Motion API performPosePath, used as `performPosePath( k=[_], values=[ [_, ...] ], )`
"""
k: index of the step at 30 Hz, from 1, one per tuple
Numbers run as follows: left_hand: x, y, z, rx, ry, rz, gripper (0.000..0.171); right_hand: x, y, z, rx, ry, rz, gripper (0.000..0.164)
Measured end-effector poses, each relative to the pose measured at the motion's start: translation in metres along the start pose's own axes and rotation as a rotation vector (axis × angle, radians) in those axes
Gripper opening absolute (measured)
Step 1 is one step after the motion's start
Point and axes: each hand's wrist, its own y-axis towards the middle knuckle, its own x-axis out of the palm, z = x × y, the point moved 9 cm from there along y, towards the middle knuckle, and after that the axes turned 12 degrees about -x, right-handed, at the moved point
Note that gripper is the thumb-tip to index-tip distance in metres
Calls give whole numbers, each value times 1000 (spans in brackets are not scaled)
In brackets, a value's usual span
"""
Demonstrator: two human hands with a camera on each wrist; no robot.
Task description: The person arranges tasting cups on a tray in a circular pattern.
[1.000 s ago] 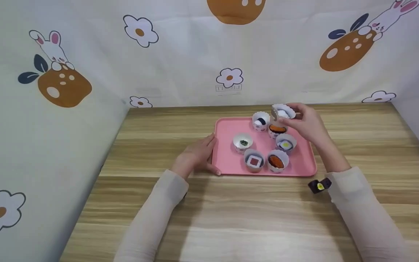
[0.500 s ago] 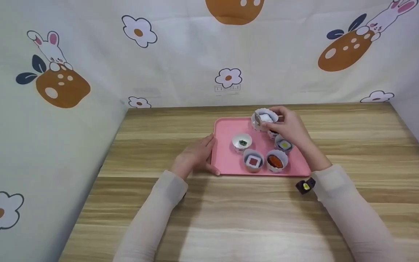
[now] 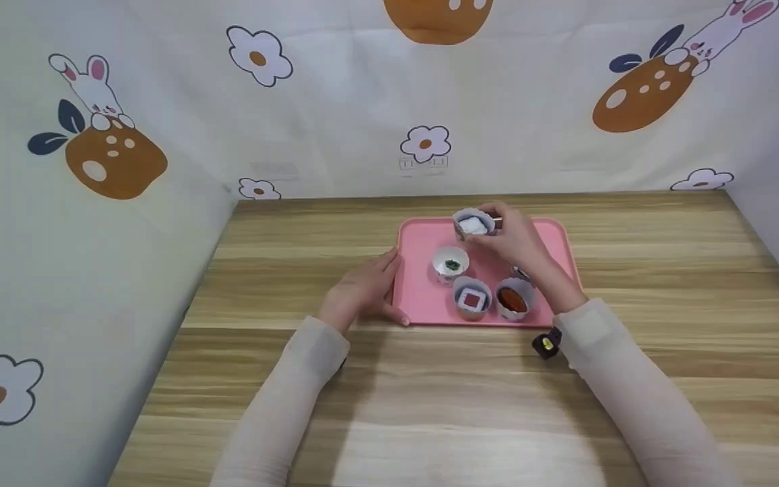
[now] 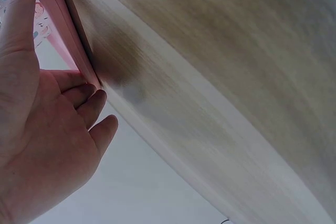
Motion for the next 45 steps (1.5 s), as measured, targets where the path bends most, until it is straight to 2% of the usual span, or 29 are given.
performPosePath(
  k=[14, 21, 27, 37, 45],
  values=[
    [1, 1, 0, -11, -6, -10, 125, 13, 4, -3, 47, -118, -45, 61],
    [2, 3, 0, -11, -19, -8, 126, 14, 5, -3, 57, -82, -22, 59],
    [2, 3, -1, -6, -31, -13, 127, 10, 8, -9, 7, -74, 28, 58],
    [2, 4, -2, -4, -36, -15, 128, 22, 9, -10, -14, -81, -48, 56],
    [2, 4, -3, -15, -56, -17, 129, 28, 8, -2, 28, -102, -93, 56]
  ],
)
